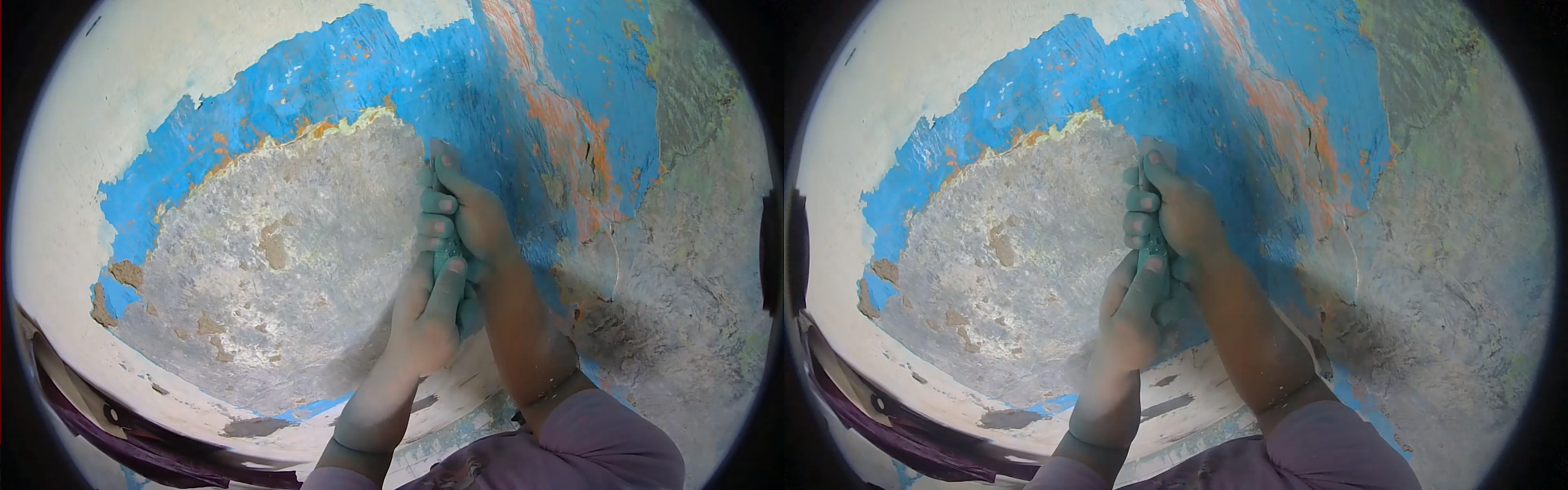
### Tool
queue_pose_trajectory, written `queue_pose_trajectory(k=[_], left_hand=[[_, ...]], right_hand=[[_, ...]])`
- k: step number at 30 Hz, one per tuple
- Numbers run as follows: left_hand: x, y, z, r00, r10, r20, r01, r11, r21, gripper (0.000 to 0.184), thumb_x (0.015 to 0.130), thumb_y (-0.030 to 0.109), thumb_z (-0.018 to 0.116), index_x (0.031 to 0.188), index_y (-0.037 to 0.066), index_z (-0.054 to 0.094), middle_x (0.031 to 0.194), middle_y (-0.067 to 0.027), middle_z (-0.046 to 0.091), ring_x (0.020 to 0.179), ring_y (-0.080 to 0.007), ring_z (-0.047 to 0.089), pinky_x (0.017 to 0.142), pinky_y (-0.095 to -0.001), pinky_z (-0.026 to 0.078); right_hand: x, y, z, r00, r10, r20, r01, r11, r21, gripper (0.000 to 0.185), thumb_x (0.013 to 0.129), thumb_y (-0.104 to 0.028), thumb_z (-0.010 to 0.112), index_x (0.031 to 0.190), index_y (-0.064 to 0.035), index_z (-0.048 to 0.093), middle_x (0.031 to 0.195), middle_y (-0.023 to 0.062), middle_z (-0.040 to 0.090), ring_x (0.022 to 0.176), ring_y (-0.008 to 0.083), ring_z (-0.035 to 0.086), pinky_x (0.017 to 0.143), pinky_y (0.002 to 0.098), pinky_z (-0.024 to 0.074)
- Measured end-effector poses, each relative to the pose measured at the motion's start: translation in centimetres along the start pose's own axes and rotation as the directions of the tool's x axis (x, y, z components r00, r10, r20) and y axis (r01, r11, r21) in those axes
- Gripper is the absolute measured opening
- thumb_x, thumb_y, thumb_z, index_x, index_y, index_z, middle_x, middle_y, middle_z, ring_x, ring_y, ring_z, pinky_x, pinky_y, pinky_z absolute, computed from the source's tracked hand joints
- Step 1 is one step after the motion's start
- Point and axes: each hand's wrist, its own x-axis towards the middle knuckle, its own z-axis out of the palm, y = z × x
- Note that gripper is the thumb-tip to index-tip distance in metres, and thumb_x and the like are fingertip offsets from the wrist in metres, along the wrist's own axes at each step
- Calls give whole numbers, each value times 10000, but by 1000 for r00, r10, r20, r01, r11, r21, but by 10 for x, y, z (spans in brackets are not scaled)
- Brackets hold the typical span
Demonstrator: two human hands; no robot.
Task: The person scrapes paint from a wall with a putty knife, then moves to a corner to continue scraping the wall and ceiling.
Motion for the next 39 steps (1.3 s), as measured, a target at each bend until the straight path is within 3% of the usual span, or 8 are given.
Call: queue_pose_trajectory(k=[5, 11, 13, 17, 20, 23, 35, 39], left_hand=[[-9, -13, 5, 999, 44, -30, -43, 999, 19, 308, 939, 317, 419, 914, 19, 492, 568, 20, 405, 438, -56, 360, 369, -207, 274], [-1, 4, 9, 1000, 3, -13, -4, 1000, -12, 314, 928, 340, 441, 919, 31, 495, 585, 15, 429, 444, -54, 366, 381, -210, 283], [-20, -4, 11, 997, -45, -59, 47, 998, 36, 200, 945, 157, 390, 916, -1, 511, 658, -10, 492, 538, -66, 437, 469, -208, 333], [-4, 1, 9, 998, -21, -63, 23, 999, 28, 322, 908, 326, 456, 962, 12, 507, 587, -6, 461, 428, -71, 386, 381, -218, 292], [4, 8, 13, 994, -43, -100, 43, 999, -9, 333, 910, 333, 454, 946, 6, 500, 574, -12, 455, 429, -77, 391, 387, -223, 303], [-19, -7, 18, 997, -19, -79, 23, 998, 51, 332, 912, 333, 447, 939, 6, 497, 573, -12, 446, 440, -81, 397, 398, -223, 311], [-20, -3, 20, 997, -5, -75, 6, 1000, 15, 318, 923, 311, 421, 955, 5, 501, 575, -8, 432, 451, -82, 387, 403, -221, 297], [-9, 8, 15, 999, -54, -4, 53, 994, -93, 184, 944, 155, 390, 963, -3, 482, 733, -36, 500, 552, -76, 429, 486, -212, 337]], right_hand=[[-11, 6, -4, 993, 116, 15, -115, 991, -64, 309, 945, -357, 436, 886, -63, 512, 576, -33, 406, 453, 103, 419, 427, 267, 383], [4, -12, -1, 999, 39, -1, -39, 999, 12, 315, 943, -358, 445, 905, -52, 510, 573, -34, 407, 449, 107, 411, 427, 261, 371], [-10, 0, -10, 995, 102, -10, -102, 995, -15, 316, 944, -357, 442, 908, -50, 511, 574, -35, 408, 450, 107, 413, 425, 265, 375], [4, -4, -7, 999, 41, -25, -44, 991, -126, 325, 946, -358, 441, 910, -43, 516, 575, -31, 411, 452, 117, 423, 427, 277, 383], [5, -22, 7, 999, 32, -22, -31, 999, 32, 331, 944, -361, 444, 902, -42, 520, 576, -28, 412, 448, 126, 427, 431, 284, 382], [-9, -3, -14, 993, 116, 13, -114, 988, -102, 326, 944, -363, 445, 894, -51, 523, 577, -32, 413, 466, 123, 434, 442, 276, 377], [-9, -5, -15, 990, 137, 34, -134, 988, -83, 291, 946, -330, 437, 894, -54, 514, 581, -27, 424, 480, 120, 433, 452, 280, 383], [-9, -14, 0, 991, 133, -8, -133, 990, 45, 285, 949, -325, 430, 902, -56, 510, 580, -26, 407, 470, 124, 422, 458, 292, 389]])
